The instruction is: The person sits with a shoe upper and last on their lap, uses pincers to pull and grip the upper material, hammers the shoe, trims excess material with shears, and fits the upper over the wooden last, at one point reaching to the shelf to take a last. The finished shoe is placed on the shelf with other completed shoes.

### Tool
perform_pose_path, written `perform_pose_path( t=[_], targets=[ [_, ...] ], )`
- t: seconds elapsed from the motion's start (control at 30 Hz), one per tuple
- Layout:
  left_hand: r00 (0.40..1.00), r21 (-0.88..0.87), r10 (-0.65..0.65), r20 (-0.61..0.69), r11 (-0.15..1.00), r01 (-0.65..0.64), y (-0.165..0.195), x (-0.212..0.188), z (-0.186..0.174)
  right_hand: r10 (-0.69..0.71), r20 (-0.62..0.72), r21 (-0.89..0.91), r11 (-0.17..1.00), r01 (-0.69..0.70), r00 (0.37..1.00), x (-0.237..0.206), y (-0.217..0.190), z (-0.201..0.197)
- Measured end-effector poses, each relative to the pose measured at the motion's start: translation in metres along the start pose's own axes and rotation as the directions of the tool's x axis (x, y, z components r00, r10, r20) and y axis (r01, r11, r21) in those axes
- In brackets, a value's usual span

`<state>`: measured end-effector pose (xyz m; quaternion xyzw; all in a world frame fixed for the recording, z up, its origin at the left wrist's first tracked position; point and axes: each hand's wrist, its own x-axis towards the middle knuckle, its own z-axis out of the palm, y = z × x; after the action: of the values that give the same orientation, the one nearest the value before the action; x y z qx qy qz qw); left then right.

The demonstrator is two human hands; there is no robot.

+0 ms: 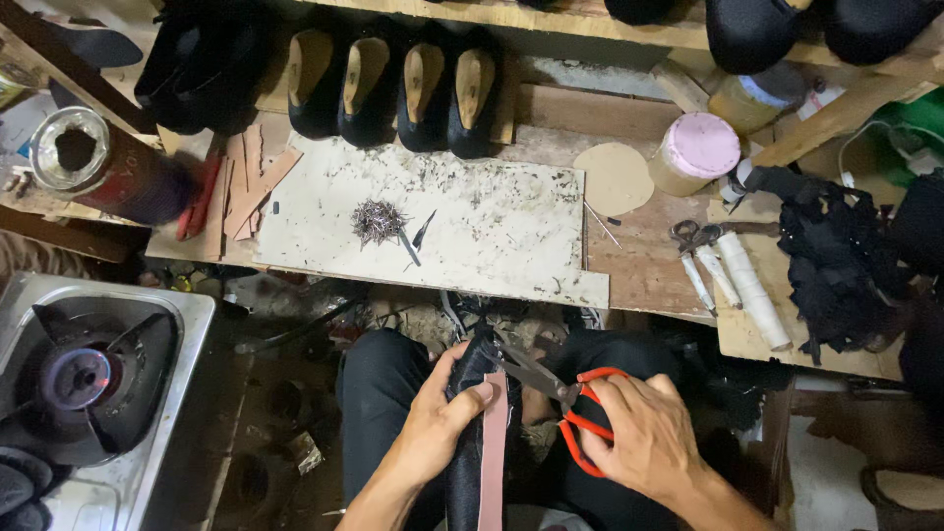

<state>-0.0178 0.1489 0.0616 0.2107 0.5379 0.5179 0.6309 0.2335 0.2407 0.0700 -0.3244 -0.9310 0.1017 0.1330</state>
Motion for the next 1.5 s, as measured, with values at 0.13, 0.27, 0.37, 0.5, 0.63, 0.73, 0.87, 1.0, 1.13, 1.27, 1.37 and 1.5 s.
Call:
perform_pose_path(
  t=[0.13,0.27,0.37,0.5,0.63,0.73,0.87,1.0,1.13,1.27,1.37,1.5],
  targets=[
    [1.000,0.041,0.014,-0.006,0.999,-0.013,-0.003,0.000,0.004,0.063,0.090,-0.003,0.998,-0.063,0.994,0.001,-0.001,-0.003],
    [1.000,0.089,0.000,-0.001,0.996,0.000,-0.007,-0.002,0.008,0.025,0.075,0.007,1.000,-0.025,0.997,0.003,-0.004,-0.003],
    [0.999,0.139,0.031,0.024,0.990,-0.035,-0.011,-0.004,0.011,-0.007,0.039,0.019,1.000,0.006,0.999,0.004,-0.008,-0.001],
    [0.999,0.144,0.031,0.040,0.989,-0.036,-0.013,-0.006,0.012,-0.031,0.019,0.018,0.999,0.031,0.999,0.005,-0.011,0.000],
    [0.999,0.153,0.017,0.028,0.988,-0.022,-0.013,-0.007,0.011,-0.079,0.018,0.028,0.997,0.078,0.997,0.004,-0.006,0.001],
    [0.999,0.155,0.021,0.030,0.988,-0.025,-0.012,-0.009,0.011,-0.106,0.019,0.026,0.994,0.106,0.994,0.002,0.000,0.003],
    [0.999,0.184,-0.035,0.003,0.982,0.034,-0.011,-0.011,0.012,-0.099,0.012,0.025,0.995,0.099,0.995,-0.002,0.006,0.008],
    [0.999,0.162,-0.042,0.007,0.986,0.040,-0.012,-0.011,0.013,-0.127,-0.029,0.039,0.991,0.128,0.991,-0.006,0.010,0.014],
    [1.000,0.171,-0.005,0.003,0.985,0.004,-0.014,-0.012,0.012,-0.166,-0.013,0.087,0.982,0.166,0.986,-0.009,0.008,0.016],
    [0.999,0.155,0.040,0.011,0.987,-0.041,-0.016,-0.014,0.008,-0.054,-0.094,0.101,0.993,0.063,0.994,-0.003,0.008,0.013],
    [1.000,0.082,0.029,0.013,0.996,-0.030,-0.017,-0.014,0.004,0.236,-0.107,0.058,0.971,-0.231,0.966,0.013,0.024,0.008],
    [0.990,-0.035,0.118,0.075,0.993,-0.116,-0.023,-0.016,-0.001,0.658,0.066,-0.279,0.734,-0.619,0.750,0.038,0.071,0.005]
  ],
)
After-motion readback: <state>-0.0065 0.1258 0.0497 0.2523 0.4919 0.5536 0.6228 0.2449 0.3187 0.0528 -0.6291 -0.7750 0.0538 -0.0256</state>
